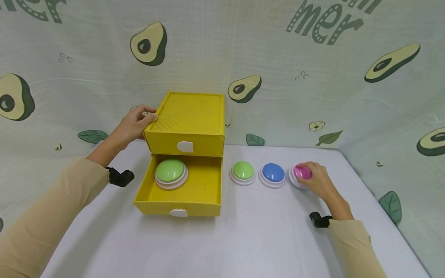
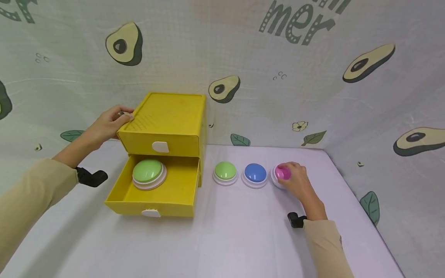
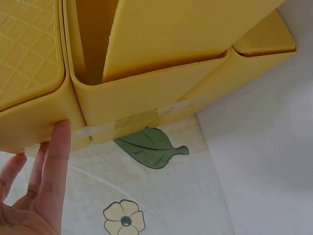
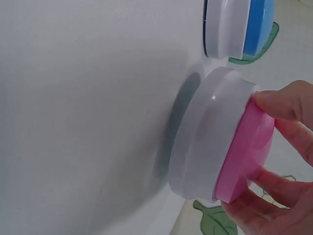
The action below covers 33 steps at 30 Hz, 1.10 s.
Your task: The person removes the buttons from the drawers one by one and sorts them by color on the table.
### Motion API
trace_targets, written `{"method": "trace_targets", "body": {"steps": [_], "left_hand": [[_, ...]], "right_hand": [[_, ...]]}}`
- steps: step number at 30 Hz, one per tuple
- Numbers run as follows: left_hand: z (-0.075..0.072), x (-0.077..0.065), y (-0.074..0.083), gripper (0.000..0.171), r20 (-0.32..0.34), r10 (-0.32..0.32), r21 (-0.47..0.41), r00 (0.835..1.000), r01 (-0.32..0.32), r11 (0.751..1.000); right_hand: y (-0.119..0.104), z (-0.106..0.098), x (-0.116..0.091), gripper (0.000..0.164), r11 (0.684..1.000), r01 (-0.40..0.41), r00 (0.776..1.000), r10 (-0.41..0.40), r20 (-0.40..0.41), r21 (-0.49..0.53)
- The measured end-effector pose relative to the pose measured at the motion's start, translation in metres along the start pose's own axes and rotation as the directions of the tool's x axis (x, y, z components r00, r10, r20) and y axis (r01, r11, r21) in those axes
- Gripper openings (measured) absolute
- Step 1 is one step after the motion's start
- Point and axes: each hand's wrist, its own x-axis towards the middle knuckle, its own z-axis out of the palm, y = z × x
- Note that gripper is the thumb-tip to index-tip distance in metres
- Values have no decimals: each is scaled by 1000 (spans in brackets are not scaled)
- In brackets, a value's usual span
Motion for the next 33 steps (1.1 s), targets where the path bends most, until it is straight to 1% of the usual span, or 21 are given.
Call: {"method": "trace_targets", "body": {"steps": [7, 13, 17, 21, 26, 33], "left_hand": [[-1, -1, 0, 55, -12, 3, 12, 1000, -3, 1000], [-1, -2, 1, 55, -19, 9, 15, 1000, -9, 1000], [0, -2, 2, 54, -10, 2, 13, 1000, -2, 1000], [0, -1, 2, 53, -2, -1, 11, 1000, 1, 1000], [0, -1, 2, 53, -8, -2, 11, 1000, 2, 1000], [0, -1, 2, 53, -2, -4, 6, 1000, 4, 1000]], "right_hand": [[7, 5, 6, 42, 1000, 2, 999, -1, 37, -9], [7, 5, 10, 42, 1000, -10, 998, 11, 62, -13], [7, 5, 11, 42, 1000, -22, 996, 23, 82, -20], [10, 5, 12, 41, 1000, 0, 996, 2, 91, -24], [13, 5, 15, 40, 999, 41, 995, -38, 96, -28], [11, 4, 15, 41, 999, 16, 992, -11, 123, -38]]}}
